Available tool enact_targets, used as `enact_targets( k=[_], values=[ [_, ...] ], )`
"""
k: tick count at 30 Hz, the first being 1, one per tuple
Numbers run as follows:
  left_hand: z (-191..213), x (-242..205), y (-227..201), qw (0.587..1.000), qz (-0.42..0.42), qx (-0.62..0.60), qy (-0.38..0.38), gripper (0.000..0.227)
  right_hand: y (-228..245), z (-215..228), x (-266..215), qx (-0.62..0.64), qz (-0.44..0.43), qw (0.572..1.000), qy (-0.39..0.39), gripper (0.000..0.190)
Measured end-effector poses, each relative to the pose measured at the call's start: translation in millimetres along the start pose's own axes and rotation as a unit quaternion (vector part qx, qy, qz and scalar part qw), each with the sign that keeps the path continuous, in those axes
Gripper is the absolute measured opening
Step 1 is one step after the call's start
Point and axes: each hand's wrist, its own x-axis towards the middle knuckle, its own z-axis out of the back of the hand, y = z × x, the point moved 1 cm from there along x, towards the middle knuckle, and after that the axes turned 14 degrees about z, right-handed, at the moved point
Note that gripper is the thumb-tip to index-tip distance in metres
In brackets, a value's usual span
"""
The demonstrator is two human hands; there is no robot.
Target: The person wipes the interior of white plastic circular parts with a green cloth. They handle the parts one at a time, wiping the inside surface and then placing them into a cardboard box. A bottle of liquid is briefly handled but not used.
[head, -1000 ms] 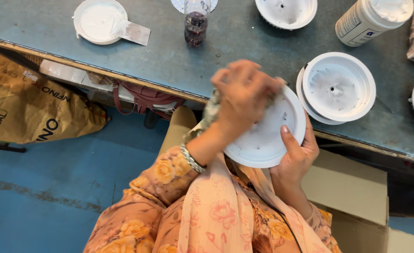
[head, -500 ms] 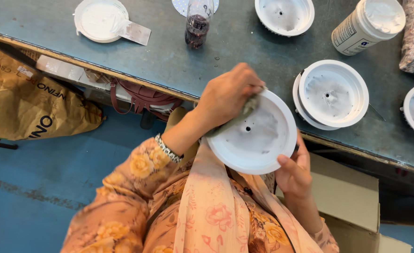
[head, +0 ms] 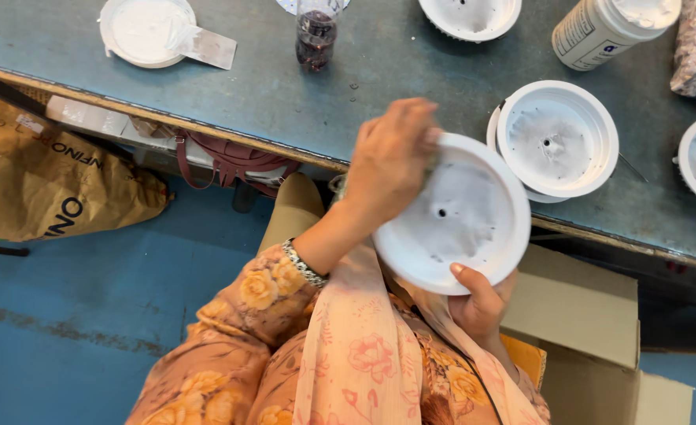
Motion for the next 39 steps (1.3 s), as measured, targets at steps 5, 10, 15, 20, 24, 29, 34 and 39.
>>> enact_targets(
  k=[5, 10, 15, 20, 24, 29, 34, 39],
  values=[
    [4.9, -37.2, 25.5, 0.954, 0.237, -0.184, 0.02, 0.022, -6.6, -9.7, -2.8, 0.014, 0.031, 0.999, 0.002, 0.063],
    [27.7, -8.4, 30.8, 0.988, 0.085, -0.083, 0.102, 0.018, -5.5, 4.6, 13.6, 0.125, -0.106, 0.981, 0.104, 0.064],
    [18.8, 12.9, -6.7, 0.957, -0.188, 0.033, 0.22, 0.015, -5.7, 32.0, 20.0, -0.03, -0.171, 0.981, 0.088, 0.065],
    [14.2, 9.5, 0.1, 0.984, -0.096, -0.085, 0.122, 0.016, -3.6, 30.1, 4.2, -0.084, 0.038, 0.992, 0.086, 0.059],
    [16.3, -18.4, 29.6, 0.987, 0.043, -0.085, 0.126, 0.009, -1.0, 26.8, 9.8, 0.068, -0.068, 0.993, -0.062, 0.074],
    [15.8, -69.2, 46.7, 0.963, 0.196, -0.142, 0.118, 0.014, -9.0, 26.1, 9.7, 0.105, -0.108, 0.98, -0.126, 0.073],
    [28.5, -39.7, 45.7, 0.952, 0.224, -0.181, 0.1, 0.016, -16.3, 30.9, 12.8, 0.11, -0.109, 0.982, -0.107, 0.071],
    [24.0, 7.6, 2.0, 0.994, -0.025, -0.105, 0.025, 0.012, -20.3, 31.9, 9.6, 0.122, -0.127, 0.982, -0.067, 0.069]
  ],
)
